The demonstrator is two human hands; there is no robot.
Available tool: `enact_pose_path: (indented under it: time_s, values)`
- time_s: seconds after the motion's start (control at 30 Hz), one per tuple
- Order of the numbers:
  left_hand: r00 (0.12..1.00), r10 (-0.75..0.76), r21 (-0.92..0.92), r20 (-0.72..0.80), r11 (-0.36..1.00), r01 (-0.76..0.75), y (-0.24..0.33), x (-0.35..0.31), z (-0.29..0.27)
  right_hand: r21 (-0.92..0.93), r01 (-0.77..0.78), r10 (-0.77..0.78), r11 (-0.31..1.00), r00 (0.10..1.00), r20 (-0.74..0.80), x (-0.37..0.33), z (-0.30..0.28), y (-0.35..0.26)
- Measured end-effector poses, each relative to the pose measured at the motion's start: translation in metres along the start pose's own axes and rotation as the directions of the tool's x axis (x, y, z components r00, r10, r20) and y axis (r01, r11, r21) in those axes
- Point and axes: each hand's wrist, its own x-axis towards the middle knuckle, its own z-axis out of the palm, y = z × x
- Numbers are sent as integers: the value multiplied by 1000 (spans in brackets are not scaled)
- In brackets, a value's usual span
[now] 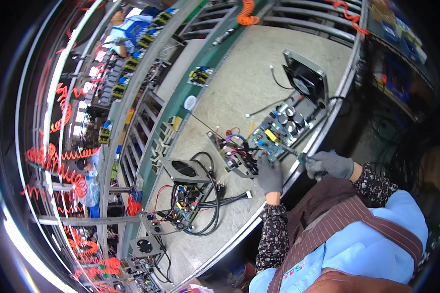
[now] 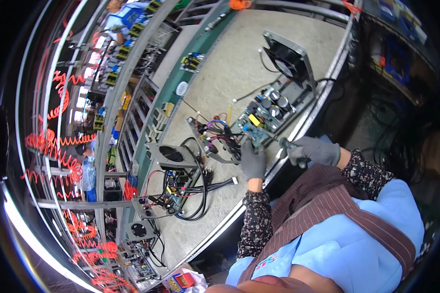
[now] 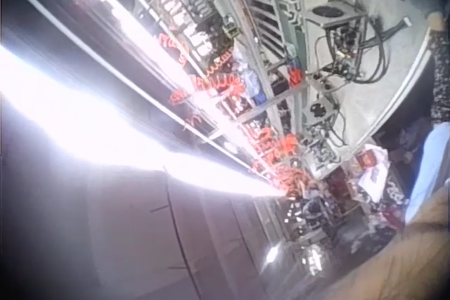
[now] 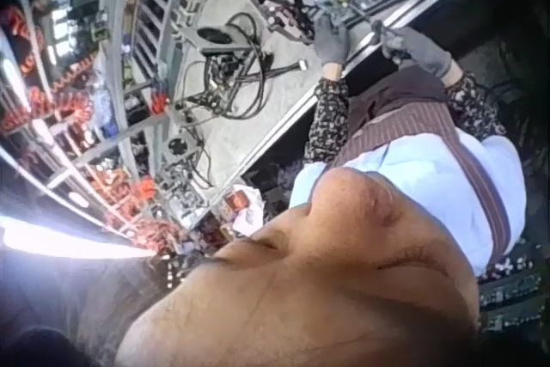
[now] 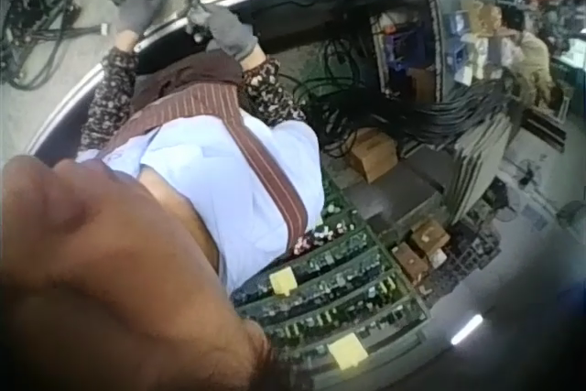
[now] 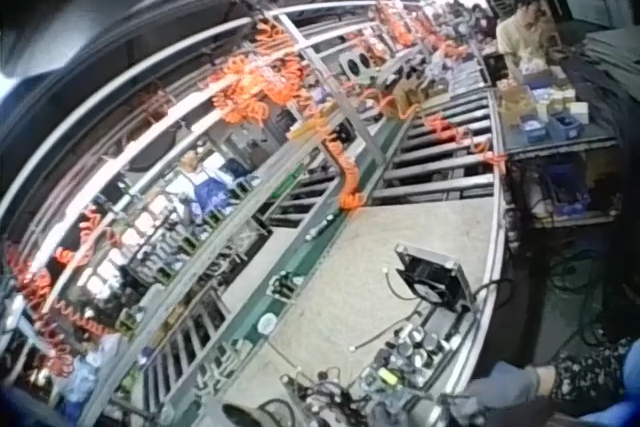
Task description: Assemble and test internal components of a power supply or inverter housing, including wiring and circuit boards.
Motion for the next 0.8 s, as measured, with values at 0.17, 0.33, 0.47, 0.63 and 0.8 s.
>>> enact_pose_path:
  time_s: [0.17, 0.33, 0.47, 0.63, 0.8]
  values:
    - [976, 149, -136, -157, 976, -170, 2, -19, -3, -387, 154, -267, 909, 929, -257, 45, 10, -95]
    - [962, 98, -452, 253, 892, 28, 5, -36, -65, -877, -40, -378, 478, 892, -246, 186, -40, -129]
    - [931, 117, -517, 345, 852, 84, -30, -50, -99, -947, -247, -349, 205, 886, -306, 270, -59, -135]
    - [911, -144, -521, 387, 781, 345, -61, -66, -102, -982, -187, -281, -14, 944, -175, 340, -111, -111]
    - [892, -199, -626, 406, 651, 430, -76, -89, -97, -957, -185, -138, -223, 978, -157, 328, -96, -158]
